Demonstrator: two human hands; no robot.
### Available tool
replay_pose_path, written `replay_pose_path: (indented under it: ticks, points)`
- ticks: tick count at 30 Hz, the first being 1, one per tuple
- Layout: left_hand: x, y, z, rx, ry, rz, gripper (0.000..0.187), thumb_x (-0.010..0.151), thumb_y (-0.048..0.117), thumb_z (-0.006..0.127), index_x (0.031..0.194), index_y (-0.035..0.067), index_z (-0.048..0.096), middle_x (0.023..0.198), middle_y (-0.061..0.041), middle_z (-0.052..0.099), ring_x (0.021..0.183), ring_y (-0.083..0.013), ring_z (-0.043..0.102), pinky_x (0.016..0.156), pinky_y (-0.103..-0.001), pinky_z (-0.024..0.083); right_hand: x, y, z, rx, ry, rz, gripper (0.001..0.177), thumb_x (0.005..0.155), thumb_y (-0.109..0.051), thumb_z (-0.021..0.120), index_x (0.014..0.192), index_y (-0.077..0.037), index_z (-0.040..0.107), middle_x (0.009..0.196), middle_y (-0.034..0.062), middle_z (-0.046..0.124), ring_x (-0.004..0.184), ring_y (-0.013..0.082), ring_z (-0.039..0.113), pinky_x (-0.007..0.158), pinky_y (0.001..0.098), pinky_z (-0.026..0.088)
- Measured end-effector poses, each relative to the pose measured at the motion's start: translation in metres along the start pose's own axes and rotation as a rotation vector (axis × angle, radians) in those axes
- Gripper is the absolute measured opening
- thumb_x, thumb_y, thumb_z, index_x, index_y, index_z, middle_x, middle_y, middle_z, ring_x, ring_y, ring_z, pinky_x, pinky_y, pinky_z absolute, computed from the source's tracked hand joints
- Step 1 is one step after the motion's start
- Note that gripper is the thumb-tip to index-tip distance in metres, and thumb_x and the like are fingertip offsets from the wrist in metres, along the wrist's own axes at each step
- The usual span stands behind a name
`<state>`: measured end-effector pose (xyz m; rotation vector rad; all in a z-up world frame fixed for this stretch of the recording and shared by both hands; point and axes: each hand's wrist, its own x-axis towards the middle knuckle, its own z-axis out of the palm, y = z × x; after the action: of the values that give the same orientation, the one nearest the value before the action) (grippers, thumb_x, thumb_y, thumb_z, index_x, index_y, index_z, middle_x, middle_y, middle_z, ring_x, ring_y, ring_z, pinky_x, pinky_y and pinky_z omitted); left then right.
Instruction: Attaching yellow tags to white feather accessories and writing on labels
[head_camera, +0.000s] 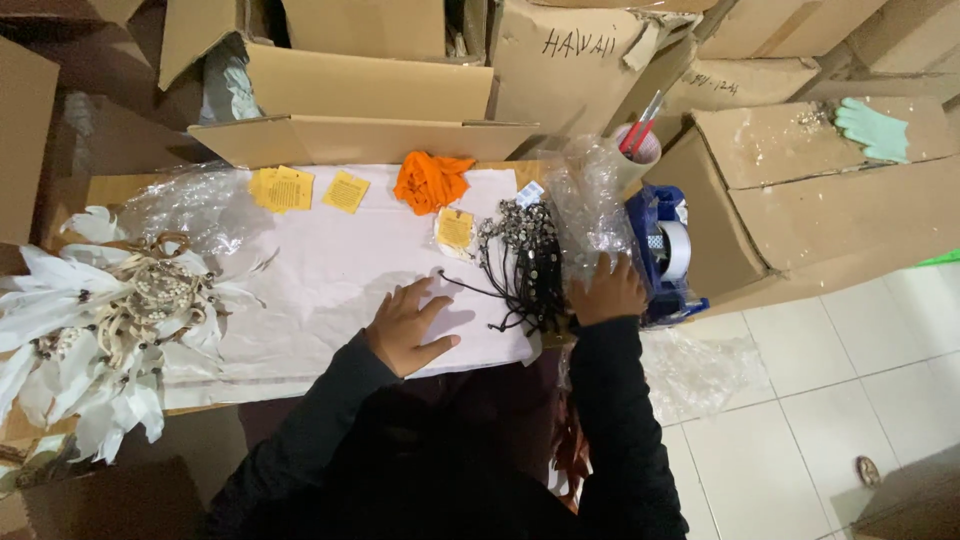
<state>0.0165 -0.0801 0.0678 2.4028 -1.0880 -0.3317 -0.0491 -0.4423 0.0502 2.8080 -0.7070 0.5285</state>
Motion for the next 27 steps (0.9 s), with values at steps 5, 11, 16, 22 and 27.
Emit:
replay_pose_path:
  ticks: [5, 11, 16, 22, 27]
  points:
    - [-0.003, -0.009, 0.012, -0.002, -0.001, -0.003, 0.068, 0.091, 0.066, 0.057, 0.142, 0.021, 0.048, 0.153, -0.017, 0.031, 0.14, -0.0501, 0.037, 0.109, -0.075, 0.033, 0.003, 0.006, 0.002, 0.023, 0.019, -0.053, 0.065, 0.076, -0.042, 0.074, 0.133, -0.017, 0.059, 0.135, 0.0143, 0.055, 0.117, 0.0392, 0.063, 0.085, 0.054, 0.057]
    - [-0.004, -0.009, 0.006, -0.092, -0.015, -0.022, 0.068, 0.093, 0.067, 0.054, 0.143, 0.021, 0.047, 0.153, -0.018, 0.03, 0.141, -0.0517, 0.035, 0.11, -0.077, 0.028, 0.01, 0.013, 0.005, 0.119, 0.081, -0.116, 0.051, 0.075, -0.033, 0.078, 0.117, -0.006, 0.07, 0.123, 0.01, 0.064, 0.108, 0.0336, 0.067, 0.084, 0.0483, 0.058]
    - [-0.008, -0.016, 0.013, -0.068, 0.0, -0.018, 0.068, 0.093, 0.066, 0.056, 0.143, 0.021, 0.047, 0.154, -0.017, 0.031, 0.139, -0.05, 0.037, 0.111, -0.075, 0.029, 0.027, 0.025, -0.049, 0.346, 0.155, -0.109, 0.047, 0.074, -0.028, 0.082, 0.116, -0.01, 0.071, 0.12, 0.0076, 0.063, 0.098, 0.0367, 0.07, 0.078, 0.0489, 0.06]
    - [-0.014, -0.003, -0.008, -0.174, 0.101, 0.032, 0.061, 0.096, 0.058, 0.057, 0.138, 0.014, 0.05, 0.148, -0.022, 0.037, 0.135, -0.0541, 0.042, 0.107, -0.078, 0.032, 0.109, 0.019, -0.164, 0.652, 0.401, -0.369, 0.063, 0.07, 0.013, 0.074, 0.132, 0.004, 0.066, 0.123, 0.0268, 0.061, 0.093, 0.0497, 0.068, 0.067, 0.048, 0.061]
    - [-0.025, 0.01, -0.017, -0.204, 0.098, 0.045, 0.061, 0.094, 0.054, 0.06, 0.138, 0.013, 0.049, 0.148, -0.024, 0.038, 0.135, -0.0558, 0.042, 0.108, -0.076, 0.032, 0.199, 0.039, -0.06, 0.632, 0.387, -0.613, 0.045, 0.077, 0.001, 0.069, 0.119, -0.012, 0.077, 0.115, 0.0065, 0.071, 0.098, 0.0288, 0.069, 0.078, 0.0336, 0.058]
